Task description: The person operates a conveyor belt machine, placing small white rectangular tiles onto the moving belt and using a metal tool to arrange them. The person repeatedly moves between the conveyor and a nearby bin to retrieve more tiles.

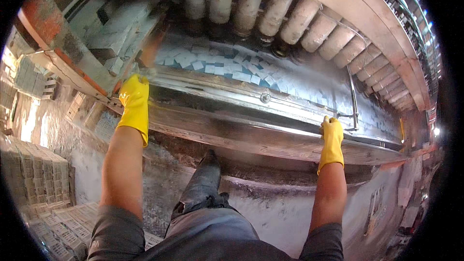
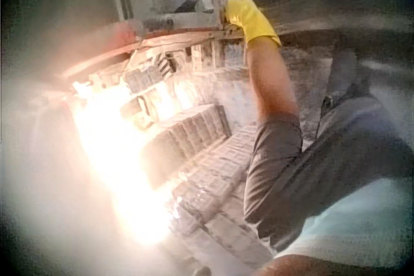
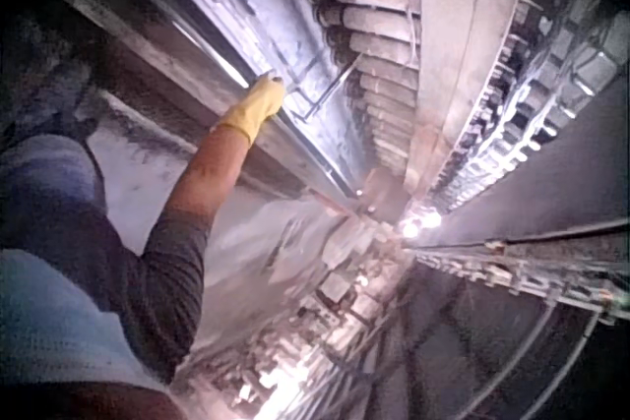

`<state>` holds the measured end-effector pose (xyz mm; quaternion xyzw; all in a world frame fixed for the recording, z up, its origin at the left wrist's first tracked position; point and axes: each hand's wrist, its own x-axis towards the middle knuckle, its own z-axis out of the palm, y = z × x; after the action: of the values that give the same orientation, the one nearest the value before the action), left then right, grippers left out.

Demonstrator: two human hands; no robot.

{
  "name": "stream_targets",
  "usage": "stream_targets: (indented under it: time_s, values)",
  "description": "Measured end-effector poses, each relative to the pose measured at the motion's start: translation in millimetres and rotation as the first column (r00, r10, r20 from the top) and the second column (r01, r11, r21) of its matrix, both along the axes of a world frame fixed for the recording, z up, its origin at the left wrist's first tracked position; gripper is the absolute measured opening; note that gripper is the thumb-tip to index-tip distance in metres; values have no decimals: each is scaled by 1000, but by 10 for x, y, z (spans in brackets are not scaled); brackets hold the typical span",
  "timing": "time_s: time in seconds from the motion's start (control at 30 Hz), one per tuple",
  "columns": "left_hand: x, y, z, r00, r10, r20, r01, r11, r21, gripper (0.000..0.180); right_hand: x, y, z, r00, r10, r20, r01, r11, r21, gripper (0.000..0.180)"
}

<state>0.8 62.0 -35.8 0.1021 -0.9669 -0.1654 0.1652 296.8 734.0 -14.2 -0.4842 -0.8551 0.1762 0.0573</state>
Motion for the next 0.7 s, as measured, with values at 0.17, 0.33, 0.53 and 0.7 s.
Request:
stream_targets:
  time_s: [0.17, 0.33, 0.53, 0.7]
  values:
    - [36, 75, 115, 1000, 11, 9, -11, 1000, -12, 39, -66, -62, 40, 992, -21, 123, -6, 978, 211, 49]
    - [9, 0, 130, 999, 26, 44, -25, 999, -25, 38, -166, -149, 154, 994, -91, 57, 94, 995, -45, 46]
    - [-96, -40, 195, 995, 23, 96, -21, 1000, -15, 40, -269, -297, 318, 994, -107, 37, 109, 992, -69, 44]
    - [-118, -51, 242, 993, -7, 117, 8, 1000, -8, 41, -311, -342, 377, 994, -112, -12, 111, 991, -81, 49]
